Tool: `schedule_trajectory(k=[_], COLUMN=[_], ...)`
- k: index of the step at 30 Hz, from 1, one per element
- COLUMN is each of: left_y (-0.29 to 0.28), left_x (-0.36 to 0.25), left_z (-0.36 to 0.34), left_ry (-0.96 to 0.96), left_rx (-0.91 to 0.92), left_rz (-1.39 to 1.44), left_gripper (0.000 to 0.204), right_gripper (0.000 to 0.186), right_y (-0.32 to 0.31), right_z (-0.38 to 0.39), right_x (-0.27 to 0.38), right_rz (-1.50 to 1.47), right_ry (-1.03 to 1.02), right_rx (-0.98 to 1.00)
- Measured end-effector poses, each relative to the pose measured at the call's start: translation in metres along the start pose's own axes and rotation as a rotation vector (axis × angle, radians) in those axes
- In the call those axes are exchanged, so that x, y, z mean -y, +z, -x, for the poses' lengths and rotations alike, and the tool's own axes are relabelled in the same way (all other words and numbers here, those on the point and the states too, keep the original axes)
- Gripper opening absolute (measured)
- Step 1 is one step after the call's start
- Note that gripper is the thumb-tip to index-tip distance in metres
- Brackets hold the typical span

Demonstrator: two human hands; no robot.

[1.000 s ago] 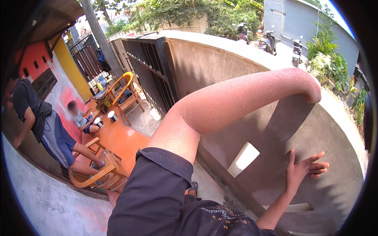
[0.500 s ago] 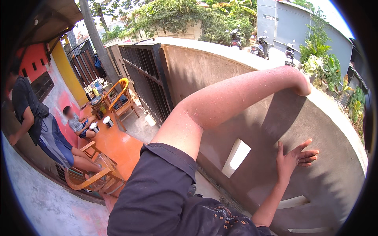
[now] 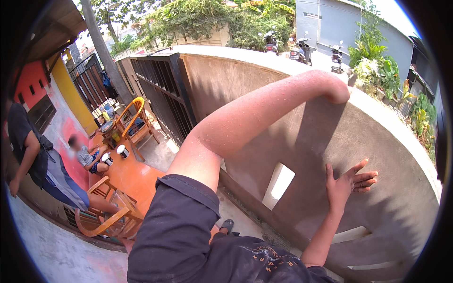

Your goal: The person smooths a freshly plastered wall using a hand trowel, working along the lower section and then the top edge of a low wall. The person then opens a paint can with the trowel.

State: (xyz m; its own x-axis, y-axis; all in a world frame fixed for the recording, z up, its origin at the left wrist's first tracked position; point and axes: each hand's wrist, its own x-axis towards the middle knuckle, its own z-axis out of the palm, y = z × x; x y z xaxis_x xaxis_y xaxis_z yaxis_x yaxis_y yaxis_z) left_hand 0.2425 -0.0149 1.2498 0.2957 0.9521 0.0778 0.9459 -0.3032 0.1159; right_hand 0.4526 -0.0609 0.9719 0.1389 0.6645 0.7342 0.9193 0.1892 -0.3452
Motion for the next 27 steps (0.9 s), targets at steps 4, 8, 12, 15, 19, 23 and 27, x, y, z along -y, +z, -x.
schedule_trajectory(k=[4, 8, 12, 15, 19, 23, 27], left_y=[-0.026, -0.006, 0.003, -0.026, -0.050, -0.003, -0.023], left_x=[0.143, 0.074, 0.040, 0.114, 0.177, 0.138, 0.232], left_z=[0.008, -0.018, -0.021, 0.014, 0.032, -0.015, 0.001], left_ry=[-0.260, -0.070, -0.019, -0.241, -0.471, -0.201, -0.240], left_rx=[-0.087, 0.049, -0.011, 0.030, 0.038, 0.007, -0.023], left_rz=[-0.185, -0.185, 0.000, 0.010, 0.011, -0.173, -0.021], left_gripper=[0.056, 0.057, 0.065, 0.066, 0.060, 0.065, 0.059], right_gripper=[0.128, 0.130, 0.130, 0.130, 0.131, 0.132, 0.130], right_y=[-0.004, -0.004, -0.001, 0.000, -0.001, 0.003, 0.013], right_z=[-0.001, -0.002, -0.001, -0.002, -0.003, 0.000, 0.001], right_x=[0.002, 0.004, 0.005, 0.003, 0.005, 0.008, 0.007], right_rz=[-0.024, -0.011, -0.005, -0.003, 0.000, 0.053, 0.075], right_ry=[0.051, 0.024, 0.024, 0.017, 0.019, 0.029, 0.018], right_rx=[0.059, 0.011, 0.014, 0.029, 0.004, -0.029, -0.045])
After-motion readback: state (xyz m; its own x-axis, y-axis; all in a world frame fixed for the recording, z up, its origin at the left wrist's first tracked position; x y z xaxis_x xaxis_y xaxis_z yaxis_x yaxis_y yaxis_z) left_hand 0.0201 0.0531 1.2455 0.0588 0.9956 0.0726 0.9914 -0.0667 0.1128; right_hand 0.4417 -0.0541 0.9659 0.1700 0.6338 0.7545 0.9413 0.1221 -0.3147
